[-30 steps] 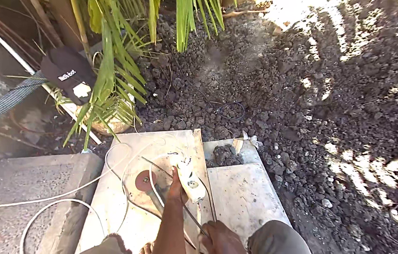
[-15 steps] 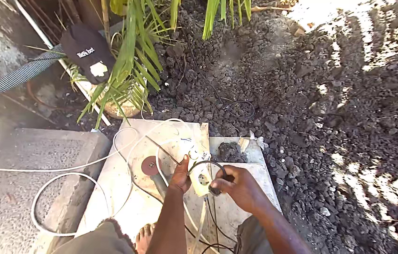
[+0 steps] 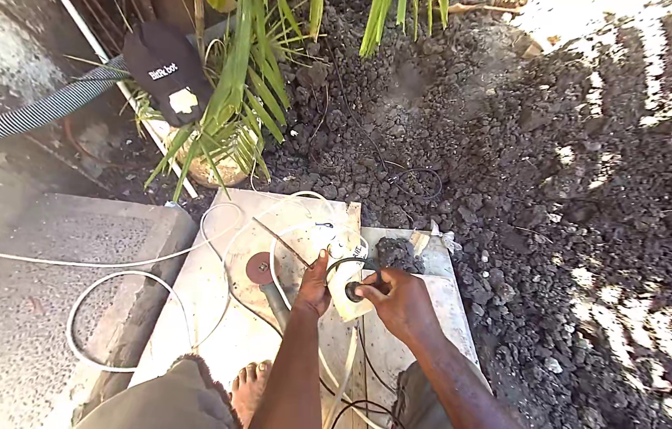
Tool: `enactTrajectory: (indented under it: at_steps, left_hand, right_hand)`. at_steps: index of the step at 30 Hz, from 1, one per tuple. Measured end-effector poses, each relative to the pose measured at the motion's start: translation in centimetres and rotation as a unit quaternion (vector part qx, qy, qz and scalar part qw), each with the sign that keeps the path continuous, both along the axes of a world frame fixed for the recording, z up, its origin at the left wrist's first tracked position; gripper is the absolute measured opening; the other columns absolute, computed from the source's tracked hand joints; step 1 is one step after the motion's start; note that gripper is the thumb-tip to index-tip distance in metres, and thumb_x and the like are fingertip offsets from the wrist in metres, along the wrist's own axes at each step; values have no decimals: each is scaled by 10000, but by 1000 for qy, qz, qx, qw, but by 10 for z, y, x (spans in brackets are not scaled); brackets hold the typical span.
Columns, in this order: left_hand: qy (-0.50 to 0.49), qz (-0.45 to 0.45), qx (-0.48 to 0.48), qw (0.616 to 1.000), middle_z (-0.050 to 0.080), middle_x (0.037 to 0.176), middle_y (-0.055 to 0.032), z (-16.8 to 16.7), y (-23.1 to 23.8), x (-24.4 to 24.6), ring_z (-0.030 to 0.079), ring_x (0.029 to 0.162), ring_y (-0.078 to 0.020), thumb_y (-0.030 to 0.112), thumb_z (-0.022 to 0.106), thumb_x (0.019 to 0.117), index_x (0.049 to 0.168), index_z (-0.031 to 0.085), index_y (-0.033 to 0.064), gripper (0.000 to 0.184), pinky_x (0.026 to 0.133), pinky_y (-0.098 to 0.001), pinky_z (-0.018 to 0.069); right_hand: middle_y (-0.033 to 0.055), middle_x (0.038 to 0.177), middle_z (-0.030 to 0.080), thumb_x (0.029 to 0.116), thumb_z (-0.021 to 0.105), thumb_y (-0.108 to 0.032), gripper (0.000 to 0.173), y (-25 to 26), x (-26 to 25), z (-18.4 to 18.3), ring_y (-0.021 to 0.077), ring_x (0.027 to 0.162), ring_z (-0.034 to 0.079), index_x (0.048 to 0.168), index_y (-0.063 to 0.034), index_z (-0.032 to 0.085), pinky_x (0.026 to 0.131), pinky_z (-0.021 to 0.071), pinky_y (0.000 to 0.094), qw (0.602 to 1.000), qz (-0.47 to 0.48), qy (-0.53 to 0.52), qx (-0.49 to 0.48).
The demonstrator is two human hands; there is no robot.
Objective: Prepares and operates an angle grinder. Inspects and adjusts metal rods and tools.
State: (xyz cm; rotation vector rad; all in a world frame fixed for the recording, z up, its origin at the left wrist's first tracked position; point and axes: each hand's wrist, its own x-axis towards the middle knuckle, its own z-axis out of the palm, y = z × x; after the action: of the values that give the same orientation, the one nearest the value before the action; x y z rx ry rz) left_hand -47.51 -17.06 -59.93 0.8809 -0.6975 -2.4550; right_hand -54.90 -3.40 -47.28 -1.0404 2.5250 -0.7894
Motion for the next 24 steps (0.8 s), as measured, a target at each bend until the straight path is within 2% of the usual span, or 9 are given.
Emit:
enactTrajectory:
  at_steps: [5, 12, 19, 22, 24]
  left_hand:
    - [16, 48, -16, 999, 712, 1095, -107, 2, 0, -3, 708, 967, -204, 406, 482, 1074, 1288, 572, 91, 392, 850, -412, 600]
    - [31, 56, -25, 998, 712, 1081, -89, 8, 4, -5, 704, 961, -184, 408, 462, 1079, 1286, 568, 97, 388, 849, -399, 599]
    - [48, 64, -20, 997, 718, 1102, -102, 7, 4, -2, 712, 973, -202, 421, 506, 1061, 1305, 568, 106, 404, 856, -419, 602]
    - [61, 64, -20, 996, 718, 1109, -106, 11, 6, -4, 715, 971, -208, 409, 556, 1040, 1305, 577, 114, 397, 848, -423, 607]
    - [55, 73, -17, 996, 722, 1113, -104, 12, 4, -4, 720, 978, -210, 412, 531, 1052, 1312, 581, 121, 393, 847, -421, 611]
  right_hand:
    - [14, 833, 700, 892, 816, -341, 218, -7, -3, 11, 155, 727, 672, 949, -137, 762, 696, 588, 417, 997, 8, 24, 70]
    - [31, 859, 716, 868, 846, -251, 174, -8, -5, 2, 152, 710, 689, 927, -114, 756, 673, 610, 406, 999, -6, 8, -42]
    - [51, 833, 675, 878, 833, -278, 194, -6, 2, 3, 192, 729, 666, 902, -102, 754, 679, 586, 431, 997, 25, 70, 26]
    - [71, 863, 684, 874, 836, -269, 205, -8, 3, -4, 211, 746, 676, 916, -84, 757, 698, 594, 442, 997, 18, 68, 31]
    - [54, 872, 692, 875, 837, -277, 210, -5, 0, -6, 182, 743, 676, 950, -97, 758, 701, 596, 415, 999, 28, 41, 15]
